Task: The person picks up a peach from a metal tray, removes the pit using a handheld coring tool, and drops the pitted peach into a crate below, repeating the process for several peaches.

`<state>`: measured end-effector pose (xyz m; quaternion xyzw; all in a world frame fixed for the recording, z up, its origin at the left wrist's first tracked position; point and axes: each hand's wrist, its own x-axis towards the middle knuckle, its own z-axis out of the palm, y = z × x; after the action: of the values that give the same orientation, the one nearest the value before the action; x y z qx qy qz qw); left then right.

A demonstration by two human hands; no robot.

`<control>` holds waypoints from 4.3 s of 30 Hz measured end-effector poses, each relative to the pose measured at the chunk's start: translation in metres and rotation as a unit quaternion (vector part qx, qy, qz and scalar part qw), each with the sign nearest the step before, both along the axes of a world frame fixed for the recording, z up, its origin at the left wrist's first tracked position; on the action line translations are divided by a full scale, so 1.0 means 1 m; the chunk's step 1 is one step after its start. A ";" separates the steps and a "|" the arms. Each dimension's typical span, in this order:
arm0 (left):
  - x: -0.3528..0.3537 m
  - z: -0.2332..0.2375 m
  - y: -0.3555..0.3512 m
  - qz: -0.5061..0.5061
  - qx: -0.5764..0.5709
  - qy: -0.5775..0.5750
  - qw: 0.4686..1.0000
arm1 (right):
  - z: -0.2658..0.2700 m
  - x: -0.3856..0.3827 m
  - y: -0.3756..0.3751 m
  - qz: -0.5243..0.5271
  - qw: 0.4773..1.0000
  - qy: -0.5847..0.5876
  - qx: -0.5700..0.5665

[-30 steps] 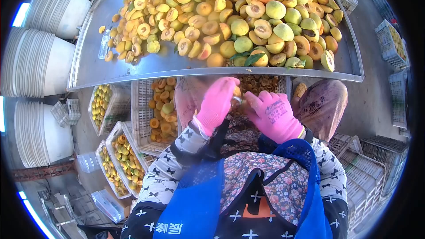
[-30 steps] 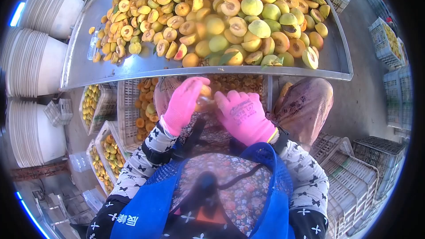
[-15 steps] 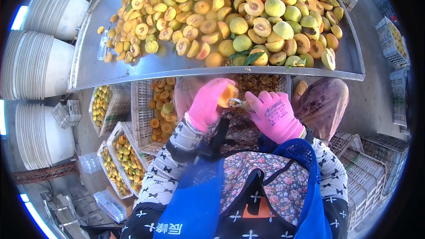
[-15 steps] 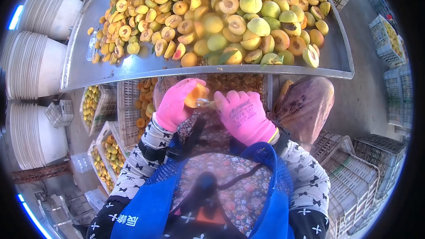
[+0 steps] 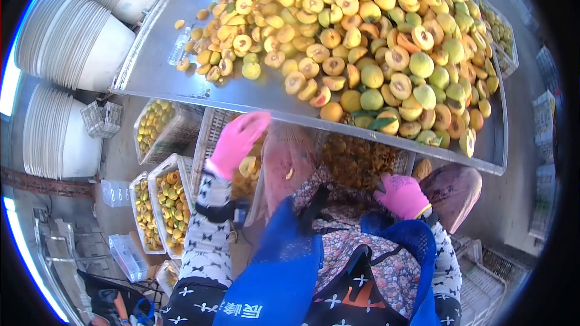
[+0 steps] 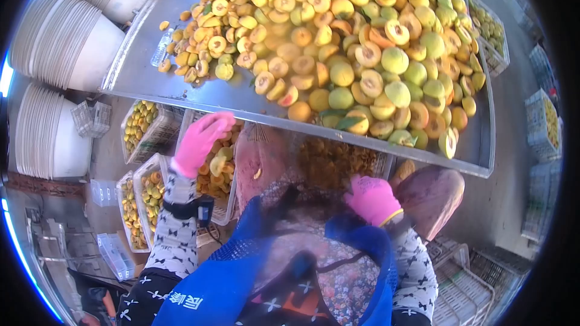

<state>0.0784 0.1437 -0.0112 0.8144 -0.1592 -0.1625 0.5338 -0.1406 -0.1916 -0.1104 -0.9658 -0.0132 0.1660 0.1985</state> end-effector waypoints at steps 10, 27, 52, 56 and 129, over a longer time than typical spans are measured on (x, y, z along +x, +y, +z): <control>0.076 -0.075 -0.113 -0.166 0.234 -0.443 0.849 | 0.044 -0.020 0.005 -0.153 0.972 -0.148 0.099; 0.079 -0.057 -0.105 -0.268 0.323 -0.289 0.860 | 0.043 0.136 -0.066 -0.145 0.924 -0.353 -0.037; -0.065 0.005 -0.170 -0.102 -0.304 0.035 0.947 | 0.126 0.064 0.016 -0.226 0.877 -0.220 0.363; -0.059 0.000 -0.166 -0.066 -0.368 0.006 0.928 | 0.123 0.049 0.026 -0.112 0.902 -0.370 0.192; -0.017 0.034 -0.057 0.010 -0.014 -0.111 0.994 | 0.041 -0.012 -0.003 0.006 0.968 0.023 0.250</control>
<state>0.0617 0.0871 0.0232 0.8215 -0.2115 -0.0632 0.5257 -0.1530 -0.1951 -0.0691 -0.8813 -0.0560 0.1806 0.4331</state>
